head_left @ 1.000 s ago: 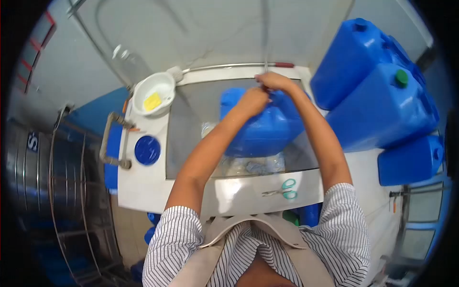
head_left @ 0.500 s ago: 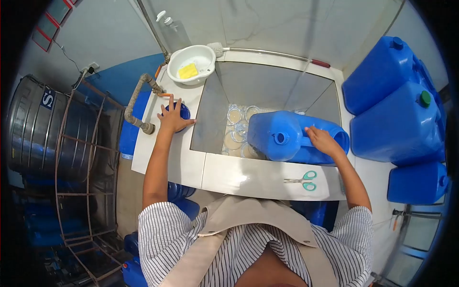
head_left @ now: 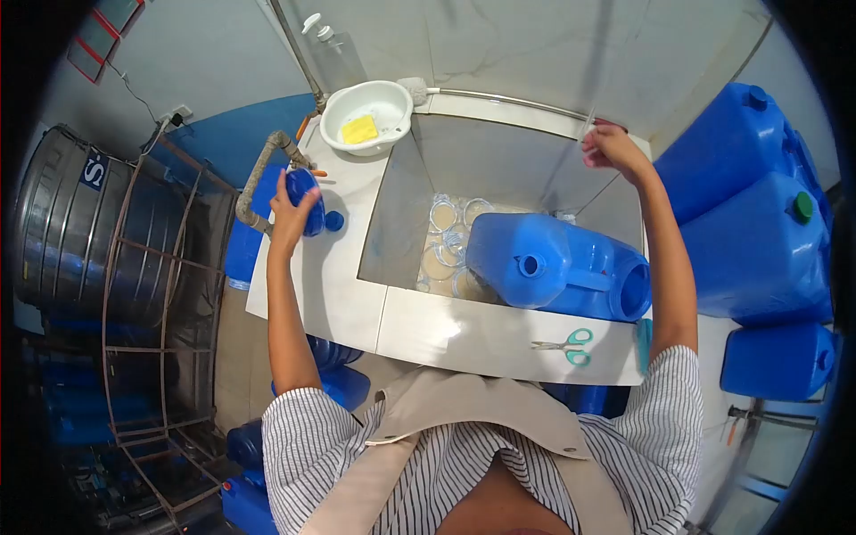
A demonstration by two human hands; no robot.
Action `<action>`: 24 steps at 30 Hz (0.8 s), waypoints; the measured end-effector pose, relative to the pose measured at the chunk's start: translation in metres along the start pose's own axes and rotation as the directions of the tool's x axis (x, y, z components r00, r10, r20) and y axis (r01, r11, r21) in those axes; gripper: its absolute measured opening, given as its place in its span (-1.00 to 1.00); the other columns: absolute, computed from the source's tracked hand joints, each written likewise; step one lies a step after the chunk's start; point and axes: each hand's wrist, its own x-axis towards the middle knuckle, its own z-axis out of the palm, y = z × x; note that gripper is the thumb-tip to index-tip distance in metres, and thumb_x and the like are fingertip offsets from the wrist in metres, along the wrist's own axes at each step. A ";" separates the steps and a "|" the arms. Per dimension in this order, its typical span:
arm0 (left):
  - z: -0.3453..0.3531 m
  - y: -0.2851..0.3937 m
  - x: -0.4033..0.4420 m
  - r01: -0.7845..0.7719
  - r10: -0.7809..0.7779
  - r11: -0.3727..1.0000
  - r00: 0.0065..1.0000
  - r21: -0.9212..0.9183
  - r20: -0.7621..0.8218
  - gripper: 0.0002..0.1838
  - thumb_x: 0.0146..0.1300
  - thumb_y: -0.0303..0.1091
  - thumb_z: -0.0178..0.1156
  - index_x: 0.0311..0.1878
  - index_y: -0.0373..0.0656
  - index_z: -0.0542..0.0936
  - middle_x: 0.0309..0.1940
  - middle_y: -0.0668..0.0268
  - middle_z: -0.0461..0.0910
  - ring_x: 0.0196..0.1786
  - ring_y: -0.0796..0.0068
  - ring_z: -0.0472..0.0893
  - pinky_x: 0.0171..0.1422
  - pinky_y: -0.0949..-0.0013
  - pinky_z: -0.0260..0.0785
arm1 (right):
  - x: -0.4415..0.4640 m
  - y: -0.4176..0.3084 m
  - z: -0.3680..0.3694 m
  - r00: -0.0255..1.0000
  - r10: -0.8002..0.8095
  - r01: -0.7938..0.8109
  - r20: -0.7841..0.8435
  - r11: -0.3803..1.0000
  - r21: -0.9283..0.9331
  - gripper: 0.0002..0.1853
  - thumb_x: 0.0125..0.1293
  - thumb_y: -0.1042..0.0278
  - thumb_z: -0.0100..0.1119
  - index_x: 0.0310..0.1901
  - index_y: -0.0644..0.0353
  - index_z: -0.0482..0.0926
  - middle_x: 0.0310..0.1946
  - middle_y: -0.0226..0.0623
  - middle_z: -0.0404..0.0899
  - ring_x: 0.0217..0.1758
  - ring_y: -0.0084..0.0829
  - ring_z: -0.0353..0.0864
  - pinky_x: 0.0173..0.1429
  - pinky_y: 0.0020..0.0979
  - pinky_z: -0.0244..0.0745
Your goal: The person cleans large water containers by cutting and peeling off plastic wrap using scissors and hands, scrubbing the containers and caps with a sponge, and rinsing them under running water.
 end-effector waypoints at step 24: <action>0.362 0.249 0.000 0.576 -0.008 0.738 0.529 -0.352 0.849 -0.88 0.22 -0.39 0.05 -0.26 -0.21 0.53 -0.39 0.25 0.61 -0.41 0.43 0.63 -0.30 0.27 0.56 | 0.033 -0.033 -0.004 0.996 0.089 -0.084 -0.018 0.979 0.184 -0.85 0.23 0.55 -0.08 -0.33 0.44 0.50 -0.43 -0.07 0.55 -0.41 -0.27 0.64 -0.27 -0.33 0.67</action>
